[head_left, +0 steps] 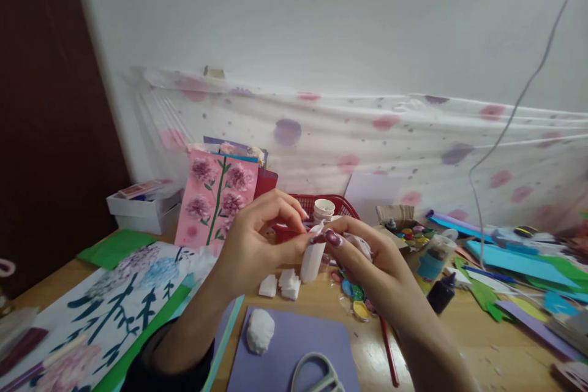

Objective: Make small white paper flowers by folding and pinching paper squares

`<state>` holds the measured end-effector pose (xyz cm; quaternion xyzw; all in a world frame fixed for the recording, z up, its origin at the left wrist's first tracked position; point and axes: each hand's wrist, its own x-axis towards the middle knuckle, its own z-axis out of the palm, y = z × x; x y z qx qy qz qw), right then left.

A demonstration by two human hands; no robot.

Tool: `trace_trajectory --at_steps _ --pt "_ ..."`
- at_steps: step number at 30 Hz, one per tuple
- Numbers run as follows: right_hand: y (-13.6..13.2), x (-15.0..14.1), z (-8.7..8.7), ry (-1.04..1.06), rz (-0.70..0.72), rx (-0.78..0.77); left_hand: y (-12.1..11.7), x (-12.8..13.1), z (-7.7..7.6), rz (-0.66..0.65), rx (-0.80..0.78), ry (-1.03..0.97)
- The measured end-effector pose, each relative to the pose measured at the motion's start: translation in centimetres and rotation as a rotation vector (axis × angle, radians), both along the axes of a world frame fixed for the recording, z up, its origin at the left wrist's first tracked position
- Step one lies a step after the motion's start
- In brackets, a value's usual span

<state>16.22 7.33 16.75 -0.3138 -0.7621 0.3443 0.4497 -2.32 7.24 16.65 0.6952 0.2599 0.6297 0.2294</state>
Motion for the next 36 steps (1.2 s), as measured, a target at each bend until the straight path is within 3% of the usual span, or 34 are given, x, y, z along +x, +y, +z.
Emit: trace_trajectory --at_steps 8,16,22,30,36 --pt "-0.8 -0.3 0.3 -0.032 -0.004 0.06 -0.7 0.1 0.4 0.025 0.039 0.179" --pt "-0.2 -0.2 -0.4 0.119 -0.06 -0.001 -0.9 0.5 0.1 -0.124 -0.269 -0.055" --pt "-0.1 0.0 -0.3 0.119 -0.073 -0.014 -1.0 0.2 0.1 -0.128 -0.28 -0.058" --pt "0.0 -0.2 -0.1 0.139 -0.038 -0.019 -1.2 0.3 0.0 -0.032 -0.219 -0.011" --pt "0.1 -0.7 -0.1 0.113 -0.078 0.031 -1.4 0.7 -0.1 0.113 -0.134 0.063"
